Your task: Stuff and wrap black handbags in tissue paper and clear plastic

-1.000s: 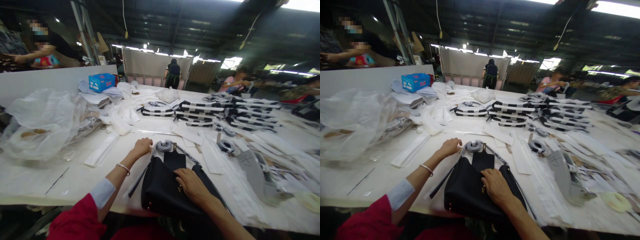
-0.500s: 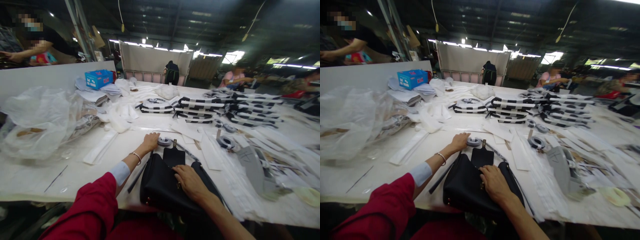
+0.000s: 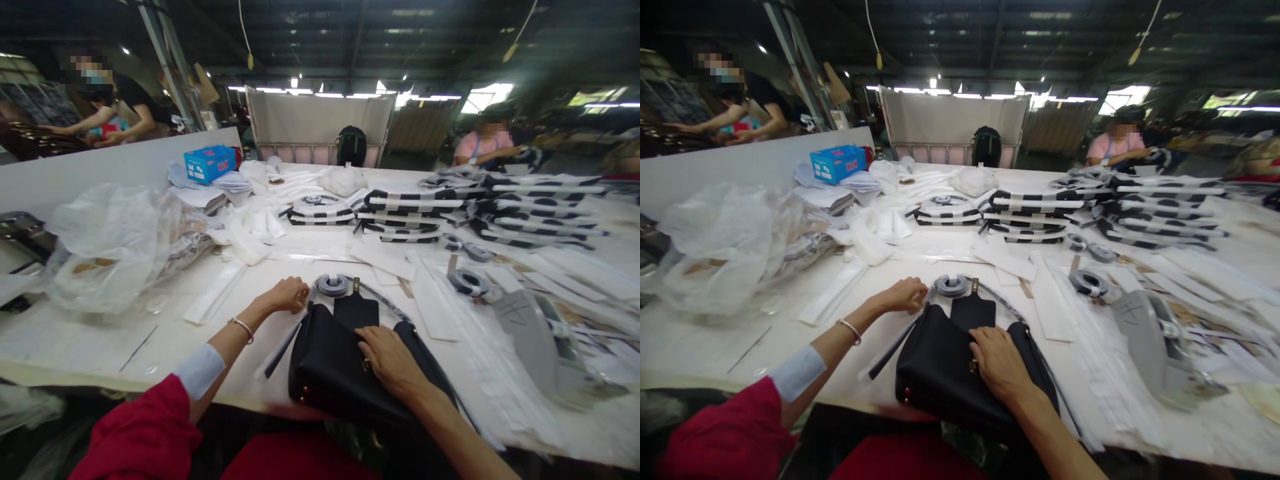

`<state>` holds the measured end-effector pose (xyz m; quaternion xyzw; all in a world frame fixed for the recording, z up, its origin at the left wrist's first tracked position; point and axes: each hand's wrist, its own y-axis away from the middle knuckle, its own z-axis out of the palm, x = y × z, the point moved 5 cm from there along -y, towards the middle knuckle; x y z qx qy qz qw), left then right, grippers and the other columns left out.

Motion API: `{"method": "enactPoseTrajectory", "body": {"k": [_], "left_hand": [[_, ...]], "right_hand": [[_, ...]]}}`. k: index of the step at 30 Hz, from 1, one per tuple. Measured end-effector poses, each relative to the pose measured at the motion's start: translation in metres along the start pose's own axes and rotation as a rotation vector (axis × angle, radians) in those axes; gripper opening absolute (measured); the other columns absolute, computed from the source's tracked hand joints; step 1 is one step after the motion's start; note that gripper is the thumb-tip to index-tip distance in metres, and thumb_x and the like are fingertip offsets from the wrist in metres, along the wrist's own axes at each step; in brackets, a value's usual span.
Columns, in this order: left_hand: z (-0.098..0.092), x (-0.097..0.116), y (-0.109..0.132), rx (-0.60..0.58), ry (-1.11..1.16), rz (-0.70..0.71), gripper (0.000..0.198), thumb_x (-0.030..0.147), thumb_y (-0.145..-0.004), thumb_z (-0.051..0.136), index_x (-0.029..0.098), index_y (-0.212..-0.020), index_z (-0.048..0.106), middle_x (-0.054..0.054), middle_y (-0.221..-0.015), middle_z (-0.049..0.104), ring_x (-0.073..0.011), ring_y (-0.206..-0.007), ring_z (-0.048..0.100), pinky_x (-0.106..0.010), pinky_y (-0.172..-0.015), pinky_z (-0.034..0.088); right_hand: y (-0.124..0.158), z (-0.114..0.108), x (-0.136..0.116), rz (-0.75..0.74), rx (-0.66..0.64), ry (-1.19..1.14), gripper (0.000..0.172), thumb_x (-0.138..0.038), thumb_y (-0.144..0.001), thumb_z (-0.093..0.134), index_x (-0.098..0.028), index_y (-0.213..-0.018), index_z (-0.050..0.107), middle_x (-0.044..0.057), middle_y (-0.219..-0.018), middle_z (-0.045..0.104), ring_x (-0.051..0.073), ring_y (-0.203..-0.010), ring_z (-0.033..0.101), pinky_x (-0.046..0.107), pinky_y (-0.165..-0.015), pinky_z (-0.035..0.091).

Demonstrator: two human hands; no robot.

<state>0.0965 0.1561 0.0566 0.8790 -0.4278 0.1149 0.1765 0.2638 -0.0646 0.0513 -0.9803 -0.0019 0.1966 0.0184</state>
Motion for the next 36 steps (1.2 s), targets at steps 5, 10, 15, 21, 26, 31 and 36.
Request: {"method": "enactPoseTrajectory", "body": {"k": [5, 10, 15, 21, 26, 31, 36], "left_hand": [[0.001, 0.000, 0.014, 0.037, -0.065, -0.026, 0.014, 0.026, -0.070, 0.065, 0.021, -0.083, 0.067, -0.009, -0.097, 0.065, -0.0305, -0.098, 0.061, -0.044, -0.090, 0.047], [-0.020, -0.014, 0.022, 0.064, 0.012, -0.057, 0.017, 0.022, -0.073, 0.060, 0.021, -0.088, 0.067, -0.007, -0.096, 0.068, -0.0258, -0.093, 0.065, -0.038, -0.088, 0.049], [-0.013, 0.007, 0.004, 0.134, 0.212, -0.004, 0.037, 0.027, -0.081, 0.052, 0.021, -0.116, 0.062, -0.004, -0.114, 0.069, -0.0202, -0.103, 0.064, -0.029, -0.089, 0.049], [0.002, 0.012, 0.000, 0.110, 0.344, 0.005, 0.025, 0.028, -0.072, 0.056, 0.017, -0.093, 0.066, -0.001, -0.078, 0.069, -0.0191, -0.074, 0.065, -0.028, -0.068, 0.051], [-0.007, 0.003, 0.016, 0.114, 0.380, 0.047, 0.024, 0.027, -0.076, 0.053, 0.018, -0.094, 0.067, -0.003, -0.091, 0.072, -0.0199, -0.089, 0.065, -0.031, -0.084, 0.052], [-0.001, 0.005, 0.005, 0.232, 0.339, -0.033, 0.040, 0.012, -0.071, 0.047, 0.019, -0.106, 0.065, -0.005, -0.107, 0.068, -0.0207, -0.103, 0.062, -0.033, -0.095, 0.048], [0.006, 0.018, -0.001, 0.209, 0.293, -0.023, 0.029, 0.008, -0.070, 0.046, 0.021, -0.084, 0.068, -0.002, -0.089, 0.067, -0.0186, -0.084, 0.066, -0.030, -0.080, 0.052]], "right_hand": [[0.000, -0.002, -0.002, 0.002, -0.001, -0.005, 0.034, -0.025, -0.100, 0.040, -0.017, -0.124, 0.063, 0.012, -0.122, 0.066, 0.026, -0.116, 0.058, 0.047, -0.107, 0.036], [0.000, -0.002, -0.003, 0.001, -0.002, -0.007, 0.033, -0.024, -0.100, 0.041, -0.017, -0.124, 0.063, 0.011, -0.121, 0.067, 0.026, -0.116, 0.058, 0.047, -0.106, 0.037], [0.000, -0.003, -0.003, 0.015, -0.003, 0.011, 0.033, -0.024, -0.100, 0.043, -0.017, -0.124, 0.063, 0.011, -0.121, 0.067, 0.026, -0.115, 0.059, 0.045, -0.106, 0.038], [0.000, -0.004, -0.004, 0.022, -0.004, -0.002, 0.033, -0.024, -0.100, 0.042, -0.018, -0.124, 0.063, 0.010, -0.121, 0.067, 0.025, -0.114, 0.059, 0.045, -0.106, 0.038], [0.001, -0.001, 0.000, 0.020, 0.023, -0.013, 0.032, -0.025, -0.099, 0.042, -0.018, -0.123, 0.063, 0.011, -0.120, 0.067, 0.025, -0.114, 0.059, 0.045, -0.106, 0.038], [0.000, 0.002, 0.001, 0.021, 0.014, -0.012, 0.034, -0.025, -0.100, 0.040, -0.018, -0.123, 0.063, 0.011, -0.121, 0.066, 0.025, -0.115, 0.059, 0.045, -0.106, 0.038], [0.000, 0.001, 0.000, 0.026, 0.015, -0.027, 0.034, -0.026, -0.100, 0.041, -0.018, -0.124, 0.063, 0.011, -0.121, 0.066, 0.025, -0.115, 0.058, 0.044, -0.105, 0.039]]}}
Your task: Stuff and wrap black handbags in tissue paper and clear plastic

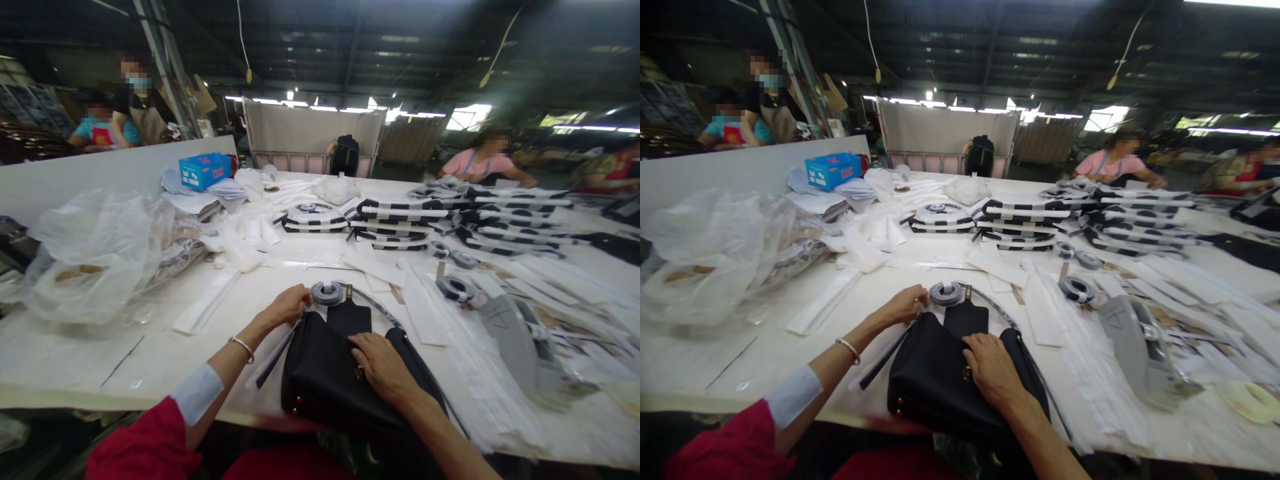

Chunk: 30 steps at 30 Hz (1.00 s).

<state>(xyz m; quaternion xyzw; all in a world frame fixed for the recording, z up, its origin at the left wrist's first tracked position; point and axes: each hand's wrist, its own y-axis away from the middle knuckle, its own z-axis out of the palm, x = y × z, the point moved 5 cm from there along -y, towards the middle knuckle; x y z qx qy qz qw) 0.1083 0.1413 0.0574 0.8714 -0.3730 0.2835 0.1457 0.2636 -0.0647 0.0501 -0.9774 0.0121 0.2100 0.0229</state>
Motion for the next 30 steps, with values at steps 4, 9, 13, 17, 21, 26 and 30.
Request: {"method": "enactPoseTrajectory", "body": {"k": [4, 9, 13, 17, 21, 26, 30], "left_hand": [[-0.011, -0.008, 0.013, 0.009, -0.040, 0.042, 0.032, 0.014, -0.077, 0.047, 0.021, -0.102, 0.067, -0.003, -0.102, 0.069, -0.0198, -0.096, 0.065, -0.032, -0.089, 0.050], [-0.002, -0.021, 0.023, 0.004, -0.115, 0.078, 0.039, 0.024, -0.072, 0.066, 0.023, -0.111, 0.065, -0.006, -0.122, 0.065, -0.0252, -0.114, 0.058, -0.037, -0.103, 0.042], [0.016, -0.019, 0.016, 0.067, -0.153, 0.045, 0.023, 0.018, -0.077, 0.060, 0.022, -0.099, 0.066, -0.006, -0.118, 0.065, -0.0231, -0.114, 0.057, -0.035, -0.103, 0.040], [0.012, -0.018, 0.013, 0.082, -0.186, -0.049, 0.012, 0.015, -0.075, 0.057, 0.020, -0.084, 0.063, -0.005, -0.099, 0.067, -0.0214, -0.099, 0.061, -0.032, -0.092, 0.044], [-0.011, -0.022, 0.025, 0.003, -0.207, -0.121, 0.015, 0.016, -0.073, 0.054, 0.022, -0.085, 0.061, -0.001, -0.079, 0.066, -0.0190, -0.075, 0.062, -0.027, -0.069, 0.044], [-0.022, -0.021, 0.038, -0.096, -0.218, -0.106, 0.018, 0.014, -0.069, 0.055, 0.023, -0.083, 0.061, 0.001, -0.077, 0.066, -0.0196, -0.073, 0.063, -0.027, -0.065, 0.042], [-0.019, -0.014, 0.026, -0.047, -0.198, -0.062, 0.037, 0.013, -0.073, 0.053, 0.025, -0.107, 0.061, -0.003, -0.107, 0.068, -0.0212, -0.095, 0.064, -0.029, -0.079, 0.047]], "right_hand": [[0.001, 0.001, 0.002, -0.002, 0.014, -0.013, 0.034, -0.027, -0.100, 0.041, -0.019, -0.124, 0.063, 0.010, -0.121, 0.066, 0.025, -0.115, 0.058, 0.043, -0.103, 0.040], [0.000, 0.002, 0.004, 0.001, 0.023, -0.011, 0.034, -0.029, -0.099, 0.041, -0.019, -0.123, 0.064, 0.010, -0.121, 0.067, 0.025, -0.115, 0.059, 0.043, -0.103, 0.041], [0.000, 0.001, 0.005, 0.008, 0.024, -0.010, 0.035, -0.029, -0.099, 0.041, -0.019, -0.123, 0.064, 0.011, -0.121, 0.067, 0.025, -0.115, 0.059, 0.043, -0.103, 0.041], [0.001, 0.000, 0.003, 0.006, 0.014, -0.015, 0.036, -0.030, -0.100, 0.039, -0.019, -0.123, 0.064, 0.011, -0.121, 0.067, 0.025, -0.115, 0.059, 0.042, -0.103, 0.041], [0.001, -0.002, 0.001, 0.012, 0.006, -0.009, 0.035, -0.029, -0.100, 0.039, -0.019, -0.123, 0.064, 0.011, -0.121, 0.066, 0.024, -0.114, 0.059, 0.042, -0.103, 0.041], [-0.001, -0.001, 0.001, 0.000, -0.004, 0.015, 0.034, -0.029, -0.100, 0.040, -0.020, -0.123, 0.063, 0.010, -0.121, 0.065, 0.024, -0.114, 0.058, 0.041, -0.101, 0.042], [-0.004, 0.001, 0.003, 0.006, -0.022, 0.027, 0.033, -0.029, -0.100, 0.040, -0.020, -0.123, 0.063, 0.011, -0.121, 0.064, 0.025, -0.114, 0.057, 0.042, -0.101, 0.041]]}}
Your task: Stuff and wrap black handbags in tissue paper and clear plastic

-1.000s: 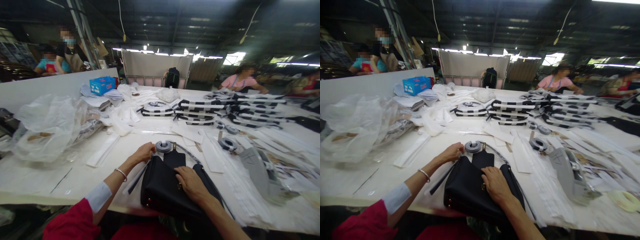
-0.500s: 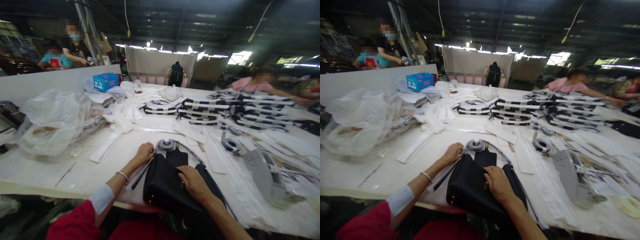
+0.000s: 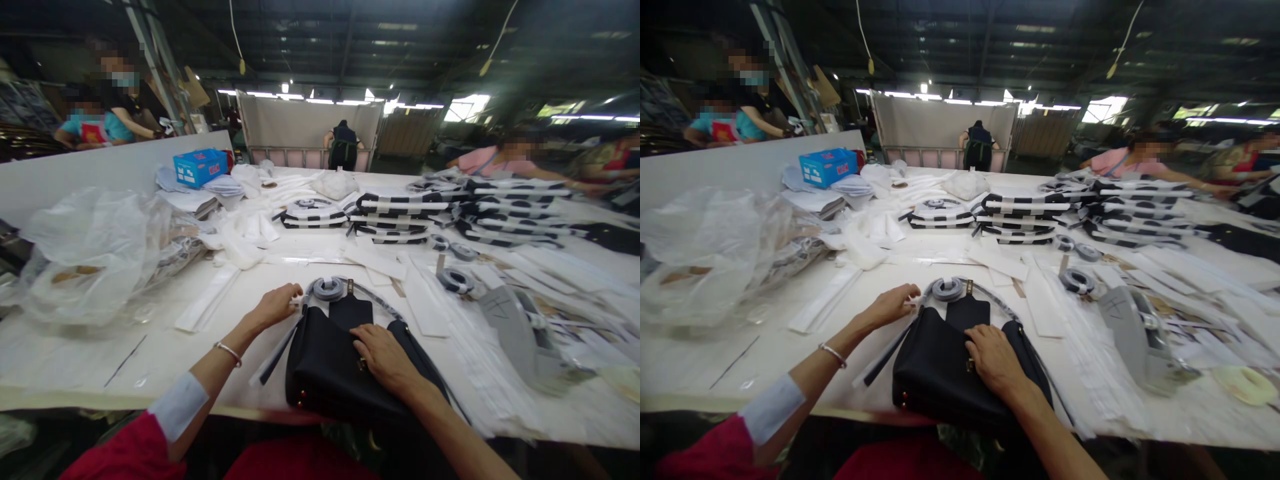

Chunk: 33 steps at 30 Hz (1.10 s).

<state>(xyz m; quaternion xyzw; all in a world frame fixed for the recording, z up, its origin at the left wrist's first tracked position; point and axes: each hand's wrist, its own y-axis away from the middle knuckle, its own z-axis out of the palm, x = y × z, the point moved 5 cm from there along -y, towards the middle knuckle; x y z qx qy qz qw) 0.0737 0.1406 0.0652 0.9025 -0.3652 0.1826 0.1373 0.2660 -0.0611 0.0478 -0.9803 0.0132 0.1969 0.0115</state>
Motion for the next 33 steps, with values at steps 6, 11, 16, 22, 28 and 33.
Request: {"method": "enactPoseTrajectory", "body": {"k": [6, 11, 16, 22, 28, 33], "left_hand": [[0.006, 0.017, -0.018, 0.000, 0.028, 0.063, 0.038, 0.011, -0.079, 0.044, 0.025, -0.107, 0.066, -0.004, -0.103, 0.067, -0.0198, -0.095, 0.065, -0.030, -0.085, 0.048], [0.006, 0.020, -0.009, -0.012, 0.033, 0.113, 0.031, 0.010, -0.076, 0.046, 0.023, -0.093, 0.067, -0.004, -0.094, 0.065, -0.0193, -0.087, 0.064, -0.030, -0.082, 0.048], [0.009, 0.009, 0.006, -0.018, 0.090, 0.110, 0.040, 0.018, -0.078, 0.053, 0.024, -0.118, 0.056, -0.002, -0.103, 0.068, -0.0167, -0.090, 0.066, -0.025, -0.078, 0.049], [0.015, 0.002, 0.011, 0.027, -0.058, 0.033, 0.052, 0.017, -0.083, 0.048, 0.027, -0.134, 0.043, -0.001, -0.091, 0.070, -0.0202, -0.087, 0.067, -0.029, -0.079, 0.048], [-0.002, -0.014, 0.009, 0.037, -0.271, -0.023, 0.050, 0.008, -0.080, 0.046, 0.024, -0.127, 0.053, -0.005, -0.082, 0.071, -0.0249, -0.086, 0.068, -0.036, -0.083, 0.047], [-0.015, 0.002, 0.007, 0.049, -0.329, 0.046, 0.049, 0.006, -0.081, 0.049, 0.022, -0.127, 0.056, -0.011, -0.104, 0.072, -0.0289, -0.101, 0.067, -0.042, -0.094, 0.046]], "right_hand": [[-0.005, -0.005, -0.002, 0.011, -0.012, 0.018, 0.035, -0.030, -0.100, 0.040, -0.020, -0.125, 0.062, 0.011, -0.118, 0.066, 0.026, -0.112, 0.058, 0.043, -0.102, 0.039], [-0.009, -0.008, -0.002, 0.009, -0.020, 0.025, 0.035, -0.029, -0.100, 0.040, -0.018, -0.124, 0.063, 0.011, -0.117, 0.066, 0.026, -0.112, 0.058, 0.044, -0.103, 0.037], [-0.008, -0.005, 0.000, -0.004, 0.010, 0.027, 0.034, -0.029, -0.101, 0.040, -0.019, -0.122, 0.064, 0.011, -0.116, 0.067, 0.026, -0.112, 0.059, 0.044, -0.105, 0.036], [-0.007, -0.006, 0.000, -0.008, 0.029, 0.025, 0.033, -0.029, -0.100, 0.041, -0.019, -0.121, 0.064, 0.010, -0.116, 0.067, 0.026, -0.112, 0.059, 0.045, -0.105, 0.037], [-0.006, -0.010, -0.004, 0.016, 0.038, 0.034, 0.032, -0.027, -0.099, 0.043, -0.019, -0.121, 0.065, 0.010, -0.116, 0.068, 0.026, -0.112, 0.059, 0.044, -0.106, 0.036], [-0.007, -0.011, -0.004, 0.025, 0.041, 0.042, 0.032, -0.029, -0.100, 0.044, -0.019, -0.121, 0.065, 0.010, -0.115, 0.068, 0.026, -0.111, 0.059, 0.044, -0.107, 0.034]]}}
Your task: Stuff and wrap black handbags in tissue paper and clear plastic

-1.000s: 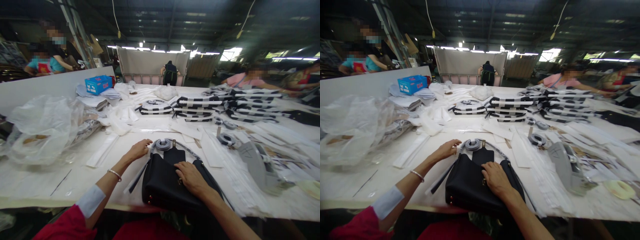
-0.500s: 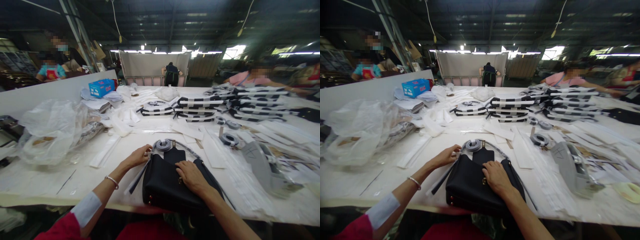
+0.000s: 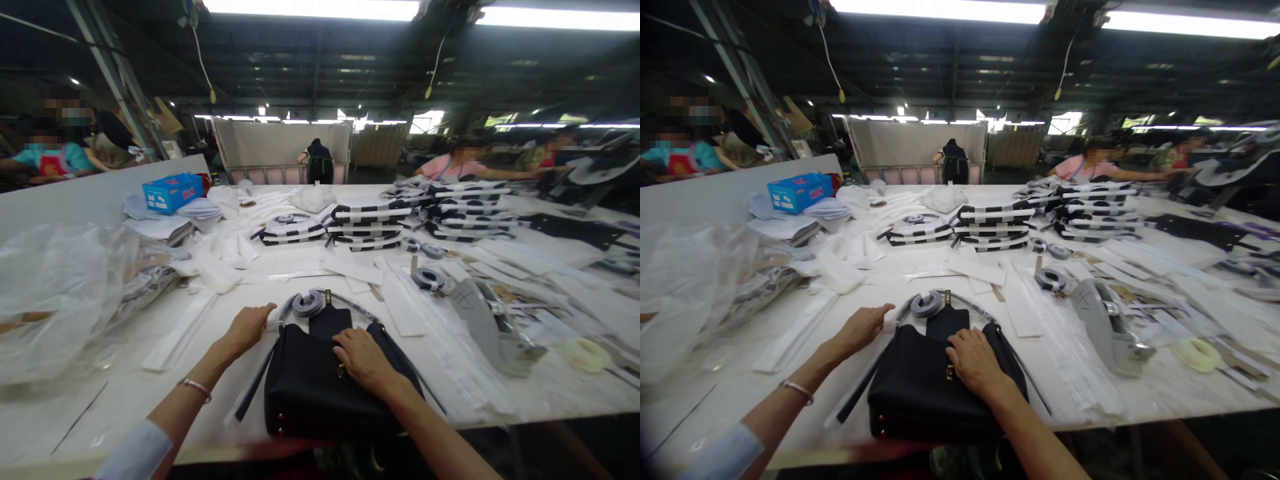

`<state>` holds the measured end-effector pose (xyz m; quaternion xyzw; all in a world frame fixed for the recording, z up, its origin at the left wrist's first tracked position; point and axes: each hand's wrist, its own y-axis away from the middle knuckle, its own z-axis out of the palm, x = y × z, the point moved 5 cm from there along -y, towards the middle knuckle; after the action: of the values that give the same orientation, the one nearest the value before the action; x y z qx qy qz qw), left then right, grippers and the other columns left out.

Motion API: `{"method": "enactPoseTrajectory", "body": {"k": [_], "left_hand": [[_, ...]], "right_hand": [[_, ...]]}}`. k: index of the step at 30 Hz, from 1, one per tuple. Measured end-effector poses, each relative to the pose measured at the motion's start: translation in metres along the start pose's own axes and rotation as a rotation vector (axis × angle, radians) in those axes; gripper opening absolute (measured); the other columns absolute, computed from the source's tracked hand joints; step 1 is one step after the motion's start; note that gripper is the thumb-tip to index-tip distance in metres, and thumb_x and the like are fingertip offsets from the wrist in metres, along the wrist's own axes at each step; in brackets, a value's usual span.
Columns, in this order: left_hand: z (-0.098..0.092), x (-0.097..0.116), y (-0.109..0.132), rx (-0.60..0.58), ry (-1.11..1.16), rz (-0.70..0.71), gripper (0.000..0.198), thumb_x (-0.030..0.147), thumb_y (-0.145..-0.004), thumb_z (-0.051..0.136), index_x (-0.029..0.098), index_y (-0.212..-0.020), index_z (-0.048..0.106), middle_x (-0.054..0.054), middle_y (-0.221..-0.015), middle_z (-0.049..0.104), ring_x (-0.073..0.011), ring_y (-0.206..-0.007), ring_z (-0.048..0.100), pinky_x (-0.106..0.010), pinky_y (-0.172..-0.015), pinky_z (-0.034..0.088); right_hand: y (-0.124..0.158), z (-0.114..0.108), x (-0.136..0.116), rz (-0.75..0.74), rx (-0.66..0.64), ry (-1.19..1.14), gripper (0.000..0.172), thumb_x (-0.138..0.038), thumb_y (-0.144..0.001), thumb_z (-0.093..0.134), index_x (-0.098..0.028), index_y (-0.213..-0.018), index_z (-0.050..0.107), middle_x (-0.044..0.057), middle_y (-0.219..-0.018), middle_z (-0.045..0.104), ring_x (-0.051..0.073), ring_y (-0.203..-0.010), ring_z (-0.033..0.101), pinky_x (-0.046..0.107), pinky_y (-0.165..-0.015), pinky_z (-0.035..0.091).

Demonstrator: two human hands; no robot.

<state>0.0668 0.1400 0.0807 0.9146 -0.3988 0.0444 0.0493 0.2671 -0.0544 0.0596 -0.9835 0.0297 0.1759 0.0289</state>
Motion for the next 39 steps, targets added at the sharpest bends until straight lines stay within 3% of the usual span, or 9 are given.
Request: {"method": "enactPoseTrajectory", "body": {"k": [3, 6, 10, 13, 17, 25, 29, 35, 39], "left_hand": [[-0.029, 0.031, 0.004, 0.090, 0.023, 0.070, 0.058, 0.010, -0.082, 0.053, 0.023, -0.138, 0.048, -0.012, -0.133, 0.060, -0.0291, -0.125, 0.054, -0.044, -0.110, 0.034], [-0.045, 0.082, 0.017, 0.136, 0.136, 0.231, 0.052, 0.021, -0.087, 0.055, 0.027, -0.139, 0.048, -0.007, -0.141, 0.056, -0.0258, -0.130, 0.050, -0.041, -0.113, 0.032], [-0.010, 0.129, 0.044, -0.082, 0.117, 0.251, 0.050, 0.042, -0.090, 0.057, 0.023, -0.136, 0.054, -0.013, -0.146, 0.051, -0.0349, -0.138, 0.041, -0.055, -0.116, 0.024], [0.021, 0.132, 0.058, -0.227, 0.126, 0.176, 0.055, 0.047, -0.096, 0.044, 0.018, -0.143, 0.047, -0.017, -0.152, 0.042, -0.0359, -0.142, 0.035, -0.060, -0.115, 0.026], [0.026, 0.123, 0.059, -0.220, 0.182, 0.153, 0.058, 0.051, -0.096, 0.042, 0.017, -0.143, 0.046, -0.019, -0.152, 0.041, -0.0362, -0.142, 0.035, -0.060, -0.114, 0.026], [0.014, 0.129, 0.072, -0.215, 0.170, 0.290, 0.075, 0.070, -0.087, 0.048, 0.026, -0.147, 0.042, -0.014, -0.154, 0.039, -0.0349, -0.144, 0.033, -0.060, -0.117, 0.019], [0.019, 0.138, 0.088, -0.135, -0.010, 0.301, 0.095, 0.069, -0.069, 0.072, 0.022, -0.146, 0.043, -0.019, -0.151, 0.041, -0.0402, -0.141, 0.036, -0.062, -0.116, 0.021], [0.039, 0.143, 0.087, -0.008, -0.223, 0.290, 0.059, 0.037, -0.090, 0.059, 0.019, -0.144, 0.046, -0.018, -0.145, 0.051, -0.0362, -0.133, 0.048, -0.060, -0.109, 0.035], [0.060, 0.141, 0.089, 0.109, -0.294, 0.305, 0.056, 0.020, -0.092, 0.048, 0.019, -0.148, 0.039, -0.018, -0.147, 0.048, -0.0345, -0.133, 0.048, -0.056, -0.105, 0.041]], "right_hand": [[-0.005, 0.000, 0.002, -0.006, -0.007, 0.027, 0.031, -0.031, -0.100, 0.044, -0.019, -0.118, 0.066, 0.010, -0.114, 0.068, 0.026, -0.110, 0.060, 0.046, -0.107, 0.033], [-0.017, -0.001, 0.005, -0.003, -0.011, 0.050, 0.030, -0.032, -0.099, 0.047, -0.017, -0.113, 0.069, 0.012, -0.112, 0.069, 0.027, -0.110, 0.060, 0.047, -0.107, 0.034], [-0.030, -0.016, 0.012, 0.035, 0.014, 0.026, 0.028, -0.030, -0.098, 0.050, -0.014, -0.112, 0.069, 0.013, -0.113, 0.069, 0.026, -0.112, 0.060, 0.043, -0.105, 0.038], [-0.019, -0.049, 0.011, 0.033, 0.098, -0.041, 0.029, -0.027, -0.097, 0.051, -0.016, -0.120, 0.065, 0.011, -0.121, 0.067, 0.023, -0.116, 0.059, 0.038, -0.105, 0.040], [0.019, -0.085, -0.006, -0.128, 0.162, -0.143, 0.039, -0.036, -0.092, 0.059, -0.022, -0.128, 0.062, 0.009, -0.133, 0.061, 0.024, -0.127, 0.052, 0.041, -0.111, 0.035], [0.053, -0.020, -0.006, -0.128, -0.179, 0.032, 0.093, -0.056, -0.066, 0.080, -0.013, -0.143, 0.049, 0.020, -0.149, 0.045, 0.036, -0.140, 0.037, 0.054, -0.119, 0.018], [0.053, -0.020, -0.008, -0.209, -0.286, 0.046, 0.081, -0.045, -0.076, 0.076, -0.013, -0.144, 0.047, 0.019, -0.148, 0.046, 0.032, -0.139, 0.040, 0.050, -0.119, 0.024], [0.042, -0.036, -0.011, -0.249, -0.321, 0.051, 0.072, -0.038, -0.078, 0.074, -0.008, -0.139, 0.053, 0.023, -0.143, 0.050, 0.036, -0.133, 0.047, 0.052, -0.115, 0.029], [0.032, -0.043, -0.005, -0.167, -0.295, -0.156, 0.065, -0.047, -0.081, 0.070, -0.016, -0.136, 0.057, 0.014, -0.140, 0.056, 0.031, -0.131, 0.051, 0.046, -0.113, 0.035]]}}
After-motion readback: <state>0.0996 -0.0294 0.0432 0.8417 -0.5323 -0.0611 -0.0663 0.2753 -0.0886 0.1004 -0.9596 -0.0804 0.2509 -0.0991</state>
